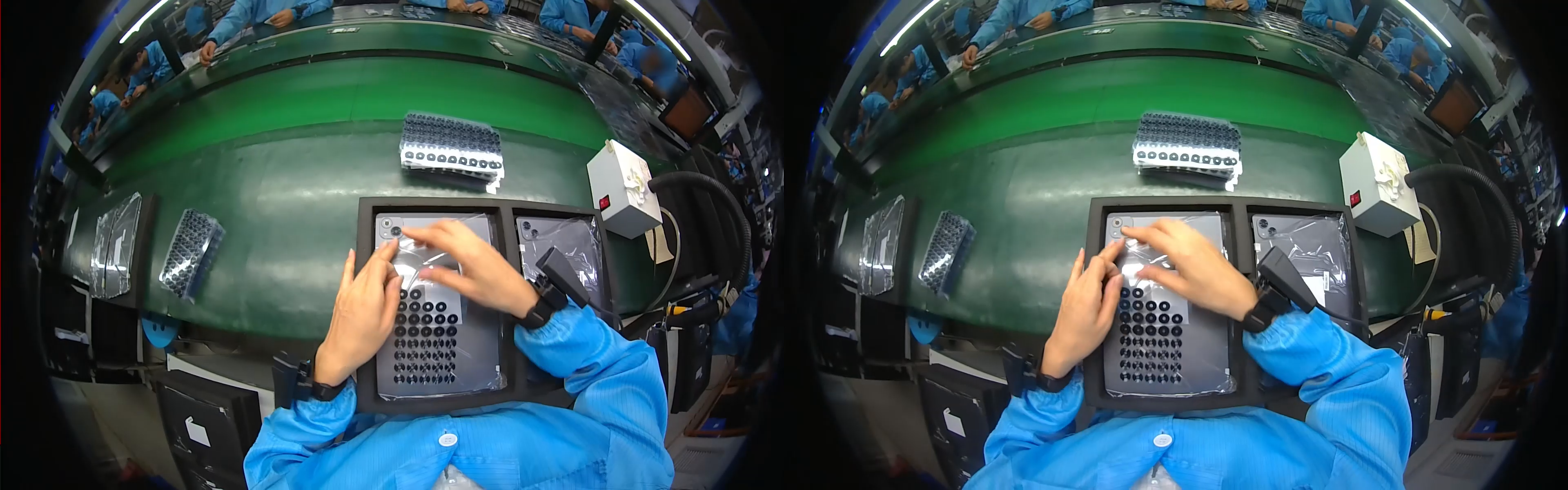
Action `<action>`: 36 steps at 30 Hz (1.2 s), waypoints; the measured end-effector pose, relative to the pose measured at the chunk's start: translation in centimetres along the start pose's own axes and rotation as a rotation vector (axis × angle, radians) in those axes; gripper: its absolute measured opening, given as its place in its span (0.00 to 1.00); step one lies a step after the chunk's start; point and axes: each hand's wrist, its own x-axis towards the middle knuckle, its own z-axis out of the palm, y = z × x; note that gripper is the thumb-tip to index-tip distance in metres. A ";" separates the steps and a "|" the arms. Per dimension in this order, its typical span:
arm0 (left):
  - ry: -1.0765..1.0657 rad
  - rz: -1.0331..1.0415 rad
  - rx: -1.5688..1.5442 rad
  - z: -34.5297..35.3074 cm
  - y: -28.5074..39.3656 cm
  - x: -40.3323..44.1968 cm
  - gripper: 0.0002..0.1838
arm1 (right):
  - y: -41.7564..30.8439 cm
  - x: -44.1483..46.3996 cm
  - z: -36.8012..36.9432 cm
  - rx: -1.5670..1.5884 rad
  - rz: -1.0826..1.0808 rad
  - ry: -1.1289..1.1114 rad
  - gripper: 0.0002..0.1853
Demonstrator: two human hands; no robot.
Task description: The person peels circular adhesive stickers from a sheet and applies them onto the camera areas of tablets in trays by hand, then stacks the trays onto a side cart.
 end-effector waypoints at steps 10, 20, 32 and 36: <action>0.046 -0.108 -0.251 -0.4 0.6 0.0 0.06 | -2.0 -2.0 1.1 0.548 0.065 -0.010 0.24; 0.105 -0.139 -0.299 0.3 0.3 -0.1 0.07 | -1.6 -2.2 1.1 -0.281 -0.293 0.019 0.09; 0.175 0.163 0.394 1.3 0.1 0.3 0.04 | 2.4 4.9 0.7 -0.291 -0.114 0.242 0.06; 0.193 0.144 0.374 1.2 0.1 0.1 0.05 | 4.6 6.4 3.5 -0.151 -0.001 0.190 0.04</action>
